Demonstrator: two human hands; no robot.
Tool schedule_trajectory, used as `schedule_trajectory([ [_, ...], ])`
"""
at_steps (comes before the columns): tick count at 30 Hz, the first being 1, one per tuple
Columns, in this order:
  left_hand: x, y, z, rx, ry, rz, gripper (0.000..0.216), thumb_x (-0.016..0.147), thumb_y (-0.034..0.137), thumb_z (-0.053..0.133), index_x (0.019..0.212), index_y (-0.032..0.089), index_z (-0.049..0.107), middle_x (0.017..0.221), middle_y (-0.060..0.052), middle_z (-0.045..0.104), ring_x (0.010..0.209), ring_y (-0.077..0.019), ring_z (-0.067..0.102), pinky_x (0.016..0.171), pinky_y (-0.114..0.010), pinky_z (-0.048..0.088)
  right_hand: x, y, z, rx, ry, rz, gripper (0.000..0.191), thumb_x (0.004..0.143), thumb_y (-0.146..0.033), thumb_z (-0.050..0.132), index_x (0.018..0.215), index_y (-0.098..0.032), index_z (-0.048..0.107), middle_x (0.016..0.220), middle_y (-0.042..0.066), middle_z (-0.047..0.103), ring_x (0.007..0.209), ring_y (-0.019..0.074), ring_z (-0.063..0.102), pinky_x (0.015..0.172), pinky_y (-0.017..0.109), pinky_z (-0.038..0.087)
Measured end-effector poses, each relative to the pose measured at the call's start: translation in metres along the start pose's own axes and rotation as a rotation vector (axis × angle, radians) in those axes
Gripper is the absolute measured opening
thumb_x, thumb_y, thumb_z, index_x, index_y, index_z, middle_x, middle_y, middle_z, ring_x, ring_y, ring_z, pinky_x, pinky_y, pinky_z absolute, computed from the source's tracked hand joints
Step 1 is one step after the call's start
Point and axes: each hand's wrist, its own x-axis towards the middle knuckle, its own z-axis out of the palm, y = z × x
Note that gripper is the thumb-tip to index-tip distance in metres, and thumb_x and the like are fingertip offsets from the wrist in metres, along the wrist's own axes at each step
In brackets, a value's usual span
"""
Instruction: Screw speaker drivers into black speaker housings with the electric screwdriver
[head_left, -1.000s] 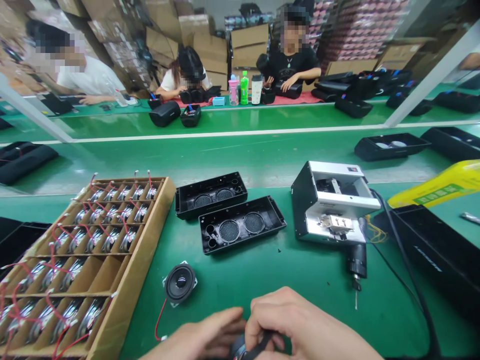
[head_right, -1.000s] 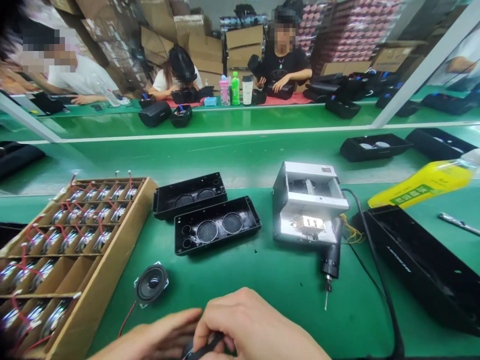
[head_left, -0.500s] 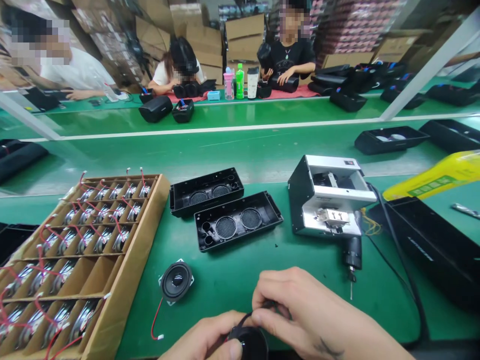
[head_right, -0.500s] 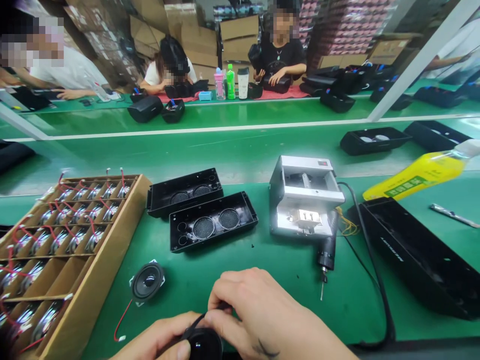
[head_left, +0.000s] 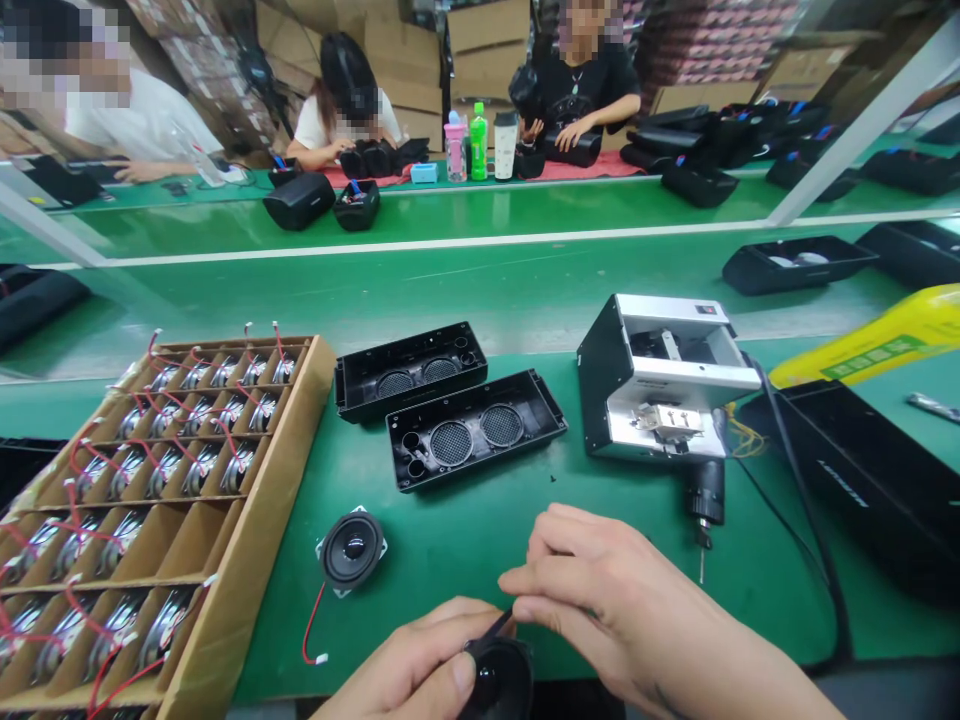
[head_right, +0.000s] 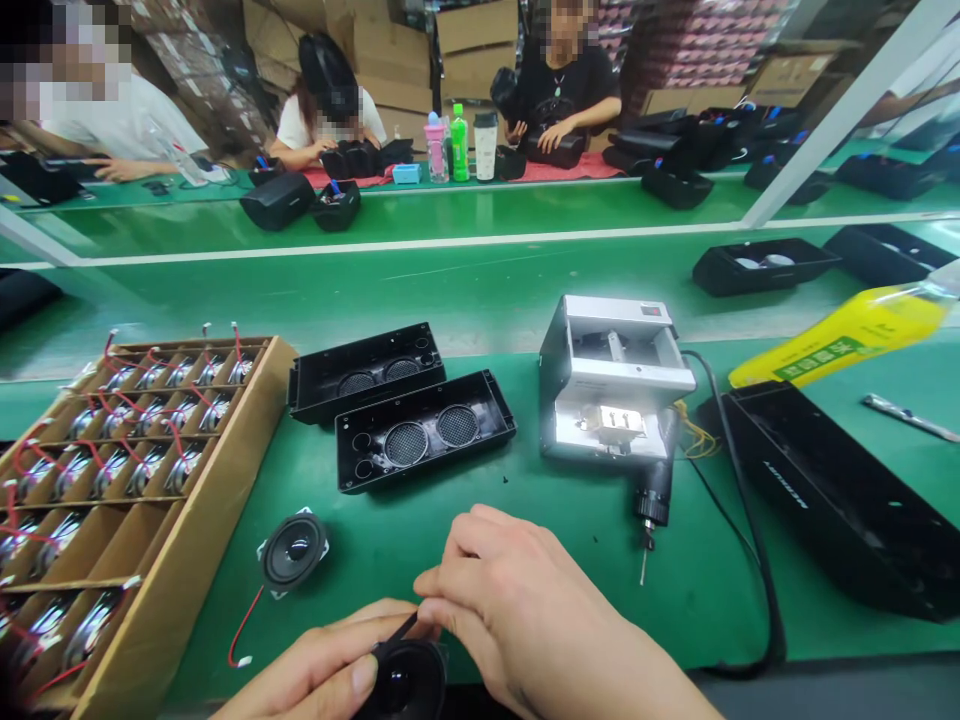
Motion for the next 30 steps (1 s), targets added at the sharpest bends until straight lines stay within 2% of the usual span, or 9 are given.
schedule_trajectory([
  [4,0.000,-0.006,-0.004,0.095,-0.075,0.010,0.045,0.102,0.060,0.057,0.129,0.032,0.078,0.128,-0.009,0.074,0.116,-0.0275,0.067,0.109,-0.038,0.050,0.000,-0.002,-0.001,0.073,0.015,0.072,0.005,0.102,-0.025,0.067,0.098,-0.025,0.071,0.089,-0.003,0.067,0.086,0.0144,0.059,0.075,0.030,0.042],
  [9,-0.005,-0.014,-0.004,0.108,-0.038,-0.018,0.047,0.102,0.061,0.056,0.135,0.034,0.074,0.123,-0.005,0.076,0.113,-0.0238,0.067,0.105,-0.031,0.051,-0.002,0.005,0.007,0.178,0.061,0.125,0.014,0.101,-0.028,0.069,0.087,-0.026,0.069,0.085,-0.007,0.067,0.083,0.0108,0.059,0.076,0.027,0.042],
  [15,-0.003,-0.028,-0.004,0.053,0.003,-0.059,0.050,0.099,0.069,0.056,0.132,0.037,0.076,0.119,-0.002,0.079,0.109,-0.0230,0.069,0.099,-0.028,0.053,-0.004,0.005,0.017,0.220,0.127,0.209,0.015,0.098,-0.023,0.070,0.083,-0.025,0.069,0.081,-0.007,0.066,0.076,0.0100,0.058,0.071,0.026,0.041],
  [22,0.000,-0.039,0.000,0.045,0.096,-0.081,0.049,0.098,0.068,0.059,0.118,0.028,0.080,0.110,-0.004,0.077,0.102,-0.0213,0.067,0.093,-0.027,0.050,-0.007,0.002,0.031,0.283,0.233,0.208,0.019,0.096,-0.020,0.066,0.078,-0.024,0.065,0.075,-0.007,0.065,0.072,0.0094,0.057,0.067,0.025,0.041],
  [30,0.003,-0.048,0.003,-0.039,0.118,-0.098,0.046,0.100,0.064,0.059,0.115,0.024,0.078,0.104,-0.005,0.073,0.098,-0.0202,0.062,0.090,-0.028,0.046,-0.011,0.006,0.046,0.296,0.320,0.183,0.017,0.095,-0.020,0.064,0.079,-0.023,0.066,0.073,-0.007,0.064,0.067,0.0089,0.056,0.064,0.024,0.042],
])
